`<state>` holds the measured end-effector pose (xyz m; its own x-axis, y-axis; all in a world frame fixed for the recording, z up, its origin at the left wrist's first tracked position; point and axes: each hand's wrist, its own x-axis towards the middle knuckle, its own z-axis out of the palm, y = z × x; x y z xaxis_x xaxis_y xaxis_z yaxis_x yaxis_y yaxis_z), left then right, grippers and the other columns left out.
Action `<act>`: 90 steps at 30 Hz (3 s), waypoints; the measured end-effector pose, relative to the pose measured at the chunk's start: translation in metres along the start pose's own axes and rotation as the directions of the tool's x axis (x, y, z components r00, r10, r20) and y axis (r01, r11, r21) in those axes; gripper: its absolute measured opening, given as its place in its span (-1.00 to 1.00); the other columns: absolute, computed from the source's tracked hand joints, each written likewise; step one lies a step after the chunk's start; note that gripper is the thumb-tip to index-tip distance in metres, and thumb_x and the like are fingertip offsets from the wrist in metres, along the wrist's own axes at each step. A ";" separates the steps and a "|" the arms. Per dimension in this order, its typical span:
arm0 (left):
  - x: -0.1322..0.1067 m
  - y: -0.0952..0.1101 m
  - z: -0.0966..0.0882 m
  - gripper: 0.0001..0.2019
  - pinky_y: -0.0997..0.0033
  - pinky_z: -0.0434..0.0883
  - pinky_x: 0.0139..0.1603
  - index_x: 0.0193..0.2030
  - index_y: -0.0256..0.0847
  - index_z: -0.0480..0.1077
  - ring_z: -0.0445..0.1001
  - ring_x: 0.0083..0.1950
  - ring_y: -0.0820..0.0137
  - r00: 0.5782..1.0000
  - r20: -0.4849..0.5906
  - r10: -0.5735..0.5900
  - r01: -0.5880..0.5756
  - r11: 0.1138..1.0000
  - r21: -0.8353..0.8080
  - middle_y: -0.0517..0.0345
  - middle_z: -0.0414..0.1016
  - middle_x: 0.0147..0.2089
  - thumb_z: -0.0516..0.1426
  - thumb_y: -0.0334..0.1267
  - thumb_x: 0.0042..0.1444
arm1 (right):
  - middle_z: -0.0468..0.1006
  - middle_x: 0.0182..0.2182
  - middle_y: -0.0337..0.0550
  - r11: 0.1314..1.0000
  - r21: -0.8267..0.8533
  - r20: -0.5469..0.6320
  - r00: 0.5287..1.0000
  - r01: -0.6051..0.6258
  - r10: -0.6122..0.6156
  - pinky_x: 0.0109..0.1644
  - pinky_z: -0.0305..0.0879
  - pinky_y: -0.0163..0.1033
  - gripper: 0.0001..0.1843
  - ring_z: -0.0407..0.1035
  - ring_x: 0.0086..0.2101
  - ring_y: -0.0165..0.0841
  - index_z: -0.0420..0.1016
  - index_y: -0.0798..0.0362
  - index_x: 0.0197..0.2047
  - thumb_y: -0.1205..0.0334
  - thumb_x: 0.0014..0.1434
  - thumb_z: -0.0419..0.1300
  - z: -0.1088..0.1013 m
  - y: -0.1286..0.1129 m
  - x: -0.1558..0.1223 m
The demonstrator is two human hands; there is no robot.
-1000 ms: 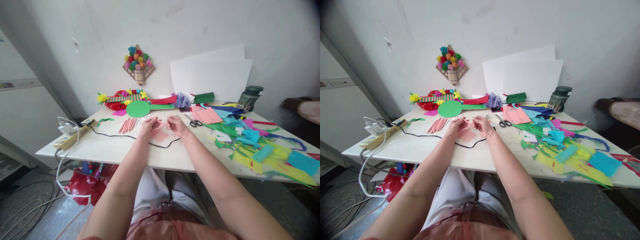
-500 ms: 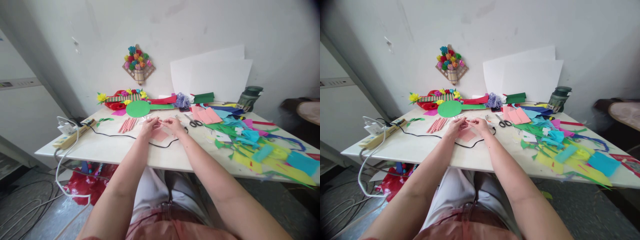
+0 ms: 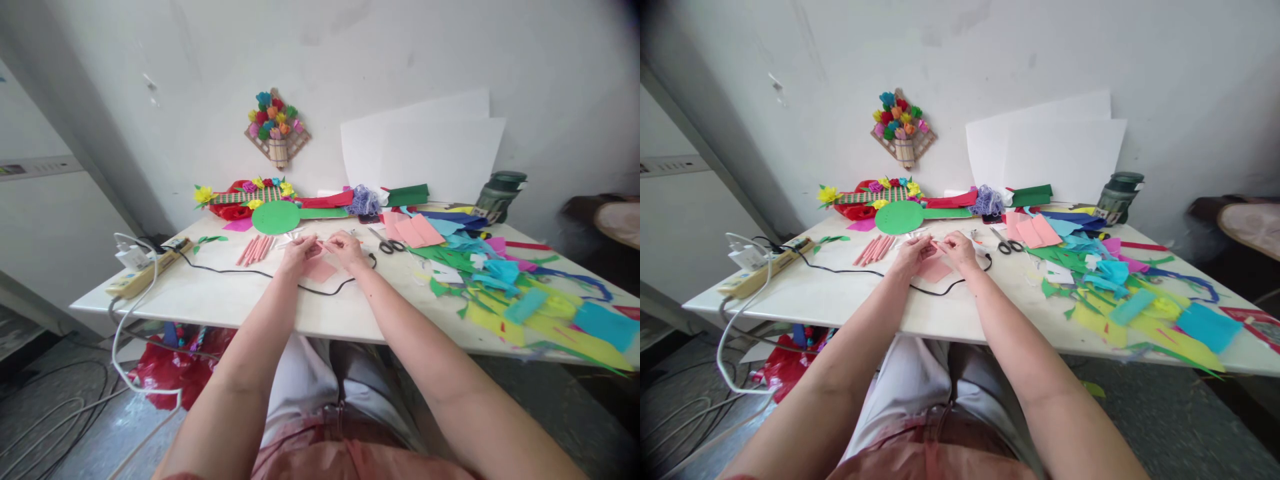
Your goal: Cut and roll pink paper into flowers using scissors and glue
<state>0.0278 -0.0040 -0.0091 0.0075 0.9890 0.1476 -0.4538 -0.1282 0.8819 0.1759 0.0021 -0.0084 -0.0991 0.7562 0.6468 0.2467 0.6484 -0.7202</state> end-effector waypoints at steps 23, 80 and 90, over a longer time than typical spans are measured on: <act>0.001 0.002 -0.003 -0.74 0.47 0.42 -0.33 -0.41 -0.33 0.44 0.45 -0.50 0.51 0.998 -0.061 -0.006 0.004 0.999 -0.038 0.12 0.51 -0.49 0.33 -0.22 -0.20 | 0.58 -0.33 -0.11 0.885 0.169 0.114 0.901 -0.433 0.419 -0.47 0.17 -0.35 -0.73 0.22 -0.56 -0.52 0.56 0.15 -0.27 0.31 -0.06 0.13 -0.012 -0.025 -0.001; 0.001 -0.001 0.000 -0.67 0.46 0.40 -0.39 -0.49 -0.33 0.41 0.42 -0.55 0.51 0.989 -0.144 0.044 -0.030 0.995 0.095 0.14 0.47 -0.55 0.36 -0.11 -0.28 | 0.60 -0.27 -0.14 0.809 -0.578 0.175 0.985 0.102 0.001 -0.22 0.20 -0.28 -0.78 0.41 -0.22 -0.31 0.60 -0.01 -0.34 0.29 0.15 0.10 -0.003 -0.013 -0.007; 0.003 -0.001 -0.004 -0.66 0.49 0.40 -0.39 -0.48 -0.33 0.41 0.41 -0.55 0.52 0.989 -0.142 0.049 -0.039 0.996 0.074 0.17 0.44 -0.57 0.35 -0.10 -0.26 | 0.59 -0.23 -0.12 0.815 -0.580 0.107 0.991 0.000 0.077 -0.19 0.22 -0.23 -0.79 0.40 -0.20 -0.26 0.57 0.00 -0.27 0.29 0.15 0.10 -0.003 -0.013 -0.004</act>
<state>0.0246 -0.0004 -0.0114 -0.1415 0.9820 0.1254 -0.3862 -0.1714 0.9064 0.1760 -0.0094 -0.0012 -0.1825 0.8087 0.5592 0.7598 0.4770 -0.4418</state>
